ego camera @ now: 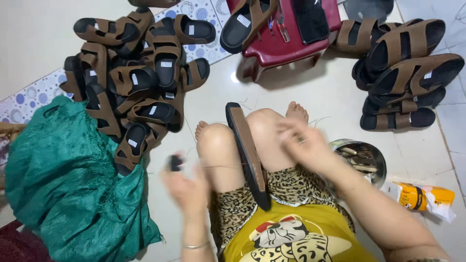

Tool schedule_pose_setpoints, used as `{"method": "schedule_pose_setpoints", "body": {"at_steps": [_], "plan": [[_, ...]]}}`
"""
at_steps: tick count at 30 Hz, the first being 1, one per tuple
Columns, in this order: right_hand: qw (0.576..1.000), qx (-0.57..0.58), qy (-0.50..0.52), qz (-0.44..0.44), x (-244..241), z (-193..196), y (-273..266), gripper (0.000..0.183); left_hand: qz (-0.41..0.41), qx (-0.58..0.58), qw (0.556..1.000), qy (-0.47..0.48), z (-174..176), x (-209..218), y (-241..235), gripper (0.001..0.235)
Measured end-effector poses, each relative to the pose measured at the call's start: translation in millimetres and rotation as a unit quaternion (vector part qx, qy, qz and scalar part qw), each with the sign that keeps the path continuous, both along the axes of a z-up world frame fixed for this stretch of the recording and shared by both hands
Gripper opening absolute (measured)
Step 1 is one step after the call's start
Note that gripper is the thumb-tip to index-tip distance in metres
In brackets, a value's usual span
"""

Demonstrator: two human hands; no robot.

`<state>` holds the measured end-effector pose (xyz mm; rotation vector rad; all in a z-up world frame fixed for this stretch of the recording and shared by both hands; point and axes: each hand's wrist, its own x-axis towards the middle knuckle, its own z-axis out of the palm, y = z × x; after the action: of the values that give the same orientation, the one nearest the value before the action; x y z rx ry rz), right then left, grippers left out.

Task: The person sits on the floor and sews a brown sandal using a needle and thread. They repeatedly pull the thread through the sole and upper of the sandal to attach or repair it.

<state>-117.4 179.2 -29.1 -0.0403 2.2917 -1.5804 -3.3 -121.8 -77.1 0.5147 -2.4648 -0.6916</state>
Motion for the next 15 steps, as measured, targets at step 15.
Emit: {"method": "schedule_pose_setpoints", "body": {"at_steps": [15], "plan": [[0.968, 0.018, -0.192, 0.164, 91, 2, -29, 0.036, -0.241, 0.103, 0.869, -0.419, 51, 51, 105, 0.044]]}}
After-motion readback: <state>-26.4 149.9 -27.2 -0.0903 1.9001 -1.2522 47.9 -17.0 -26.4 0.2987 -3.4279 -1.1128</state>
